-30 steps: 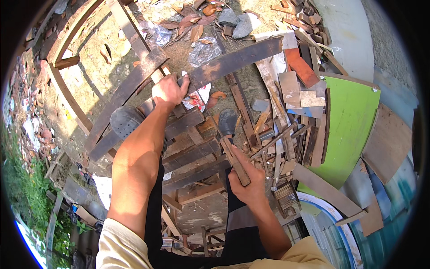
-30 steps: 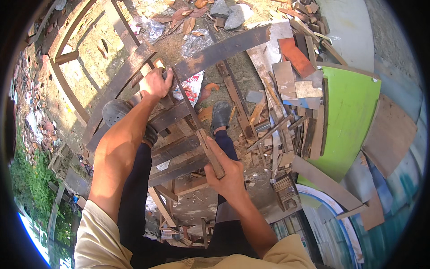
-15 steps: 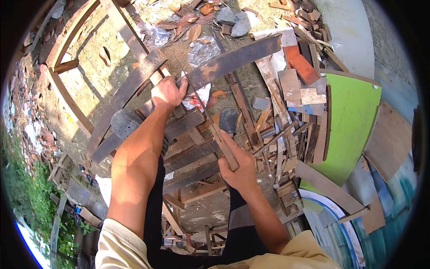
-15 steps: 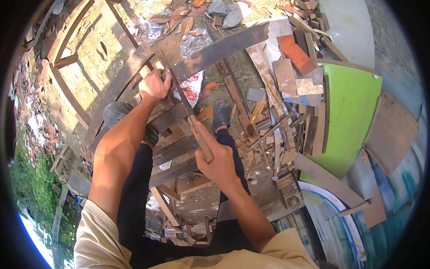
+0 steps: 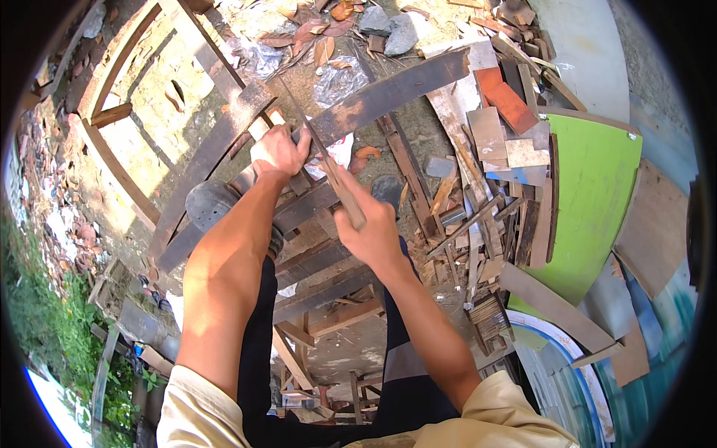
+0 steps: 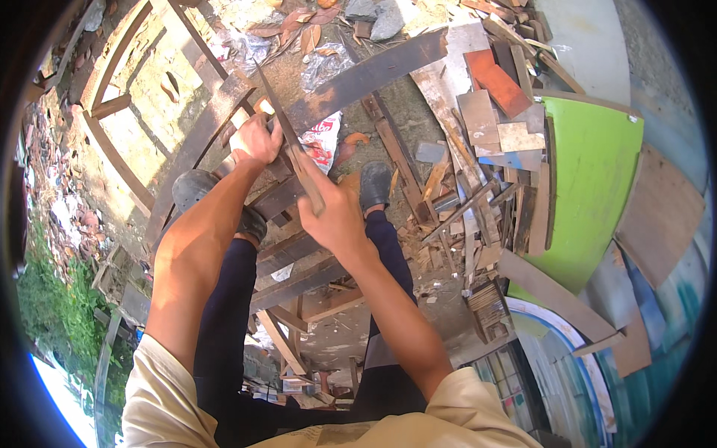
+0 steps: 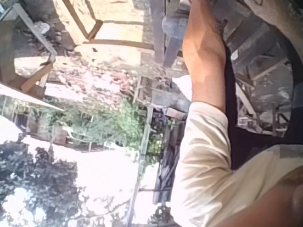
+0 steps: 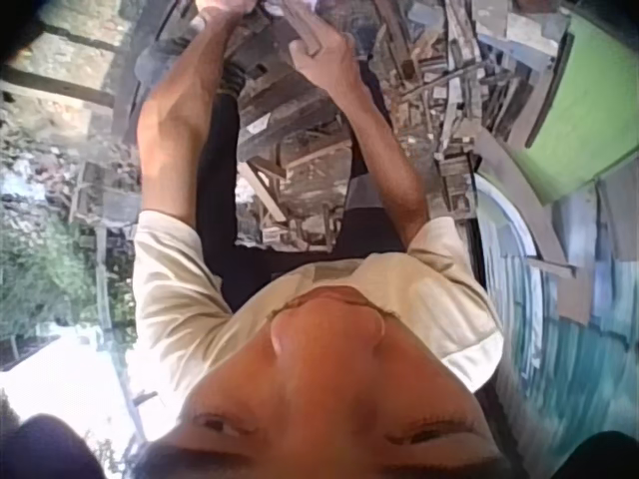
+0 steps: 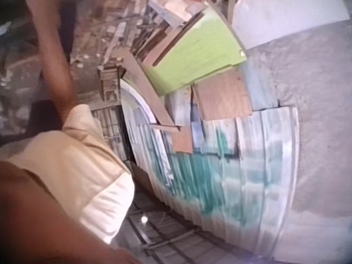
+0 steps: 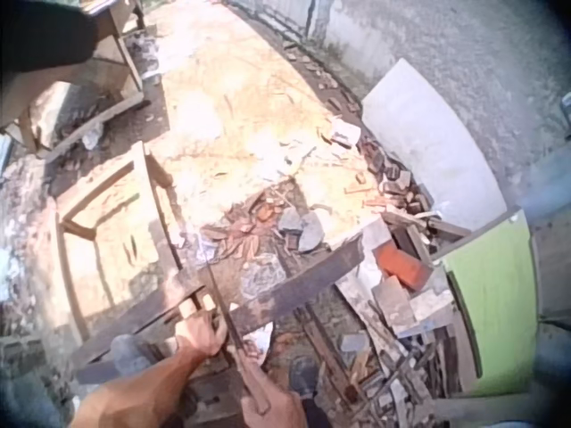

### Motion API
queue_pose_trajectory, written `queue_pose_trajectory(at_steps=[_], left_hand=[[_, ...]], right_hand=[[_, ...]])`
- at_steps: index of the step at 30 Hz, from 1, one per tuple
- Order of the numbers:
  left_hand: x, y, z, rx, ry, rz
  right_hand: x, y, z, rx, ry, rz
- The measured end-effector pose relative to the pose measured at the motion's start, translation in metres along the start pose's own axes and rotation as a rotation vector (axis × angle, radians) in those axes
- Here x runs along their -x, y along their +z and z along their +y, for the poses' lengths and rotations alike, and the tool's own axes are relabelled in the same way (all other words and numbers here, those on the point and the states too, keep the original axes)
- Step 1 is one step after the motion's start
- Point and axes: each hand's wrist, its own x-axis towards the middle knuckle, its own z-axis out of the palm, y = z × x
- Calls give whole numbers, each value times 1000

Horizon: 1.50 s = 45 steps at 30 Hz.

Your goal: The person sits on the ground and uses a hand saw to scrape and smooth the surface of a wooden frame. They repeatedly move the saw back and forth across the wood, occasionally adjusting their grip and the frame's position.

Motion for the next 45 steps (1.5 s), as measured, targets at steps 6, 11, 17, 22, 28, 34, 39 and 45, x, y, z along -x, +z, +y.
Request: queue_pose_trajectory(at_steps=[6, 11, 17, 22, 28, 34, 39, 45], left_hand=[[2, -7, 3, -12, -8, -18], [0, -4, 2, 22, 12, 8], [6, -4, 6, -22, 35, -25], [2, -9, 4, 43, -3, -15], [4, -15, 8, 54, -13, -15], [2, -9, 10, 71, -18, 10], [4, -12, 1, 54, -3, 12], [3, -12, 5, 70, -8, -5]], right_hand=[[131, -60, -9, -12, 8, 3], [-7, 5, 12, 47, -50, -2], [-18, 11, -3, 19, -108, 70], [137, -54, -7, 51, -30, 93], [14, -1, -1, 56, 23, 14], [-27, 19, -2, -13, -88, 92], [144, -51, -6, 71, 5, 75], [24, 3, 5, 14, -57, 69]])
